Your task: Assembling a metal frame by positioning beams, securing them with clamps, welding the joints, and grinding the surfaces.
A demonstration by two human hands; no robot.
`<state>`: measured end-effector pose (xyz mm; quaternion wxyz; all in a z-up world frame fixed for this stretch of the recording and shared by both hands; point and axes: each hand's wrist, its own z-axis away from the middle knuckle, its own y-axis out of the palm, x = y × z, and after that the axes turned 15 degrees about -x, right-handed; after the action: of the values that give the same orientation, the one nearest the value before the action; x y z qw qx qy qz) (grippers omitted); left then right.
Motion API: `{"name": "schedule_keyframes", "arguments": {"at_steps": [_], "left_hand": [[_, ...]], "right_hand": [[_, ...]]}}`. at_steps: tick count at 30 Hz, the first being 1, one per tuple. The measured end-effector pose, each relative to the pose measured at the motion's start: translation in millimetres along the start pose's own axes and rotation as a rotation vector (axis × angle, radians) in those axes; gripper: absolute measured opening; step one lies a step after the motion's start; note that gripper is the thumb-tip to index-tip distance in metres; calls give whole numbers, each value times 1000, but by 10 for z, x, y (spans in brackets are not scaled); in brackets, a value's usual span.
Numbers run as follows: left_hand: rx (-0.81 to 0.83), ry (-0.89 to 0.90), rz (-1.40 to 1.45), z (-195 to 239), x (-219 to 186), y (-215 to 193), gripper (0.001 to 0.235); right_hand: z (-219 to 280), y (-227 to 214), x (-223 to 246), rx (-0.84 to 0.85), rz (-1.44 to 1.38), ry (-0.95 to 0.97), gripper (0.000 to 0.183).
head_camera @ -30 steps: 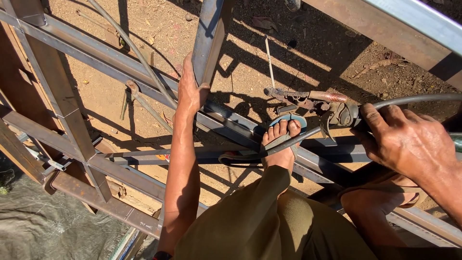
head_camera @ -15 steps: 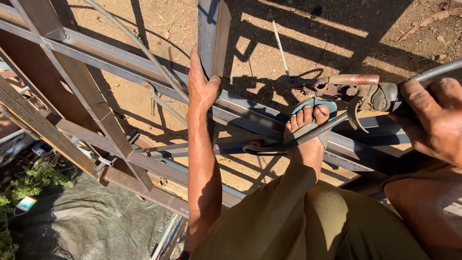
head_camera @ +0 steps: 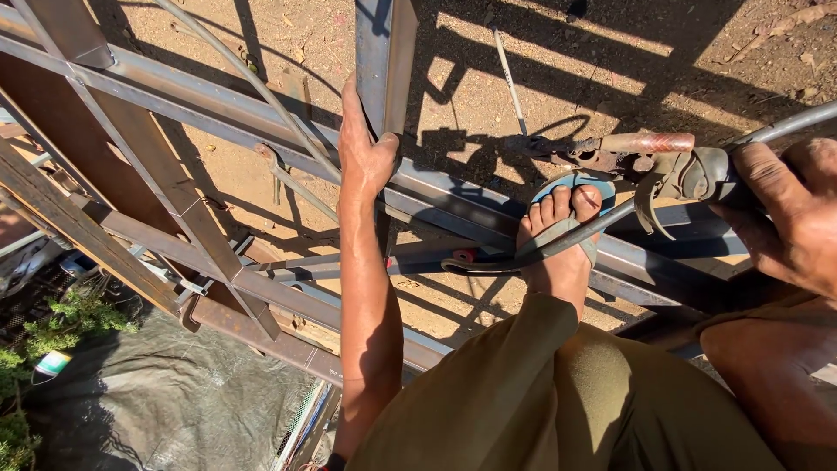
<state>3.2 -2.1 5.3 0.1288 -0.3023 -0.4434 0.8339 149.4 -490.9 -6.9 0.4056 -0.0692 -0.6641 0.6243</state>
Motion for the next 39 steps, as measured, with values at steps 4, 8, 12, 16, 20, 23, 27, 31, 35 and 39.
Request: {"name": "schedule_keyframes", "arguments": {"at_steps": [4, 8, 12, 16, 20, 23, 27, 31, 35, 39], "left_hand": [[2, 9, 20, 1, -32, -17, 89], [-1, 24, 15, 4, 24, -2, 89], [0, 33, 10, 0, -28, -24, 88], [-4, 35, 5, -2, -37, -26, 88], [0, 19, -13, -14, 50, 11, 91], [2, 21, -21, -12, 39, 4, 91], [-9, 16, -36, -27, -9, -5, 94], [19, 0, -20, -34, -68, -18, 93], [38, -30, -27, -35, -61, -6, 92], [110, -24, -5, -24, -114, -77, 93]], "right_hand": [[-22, -1, -8, 3, 2, -21, 49], [-29, -3, 3, -1, -42, 7, 45], [-27, 3, -6, -2, 17, -19, 45], [-69, -49, 23, 31, 51, -47, 46], [-123, -108, 168, 74, 124, -38, 39], [-106, -75, 82, -6, 156, -71, 49], [-151, -92, 37, 2, 281, -143, 64], [-311, -263, 115, 55, 416, -189, 60], [-432, -370, 168, 119, 469, -205, 66], [-636, -540, 253, 289, 457, -178, 68]]}}
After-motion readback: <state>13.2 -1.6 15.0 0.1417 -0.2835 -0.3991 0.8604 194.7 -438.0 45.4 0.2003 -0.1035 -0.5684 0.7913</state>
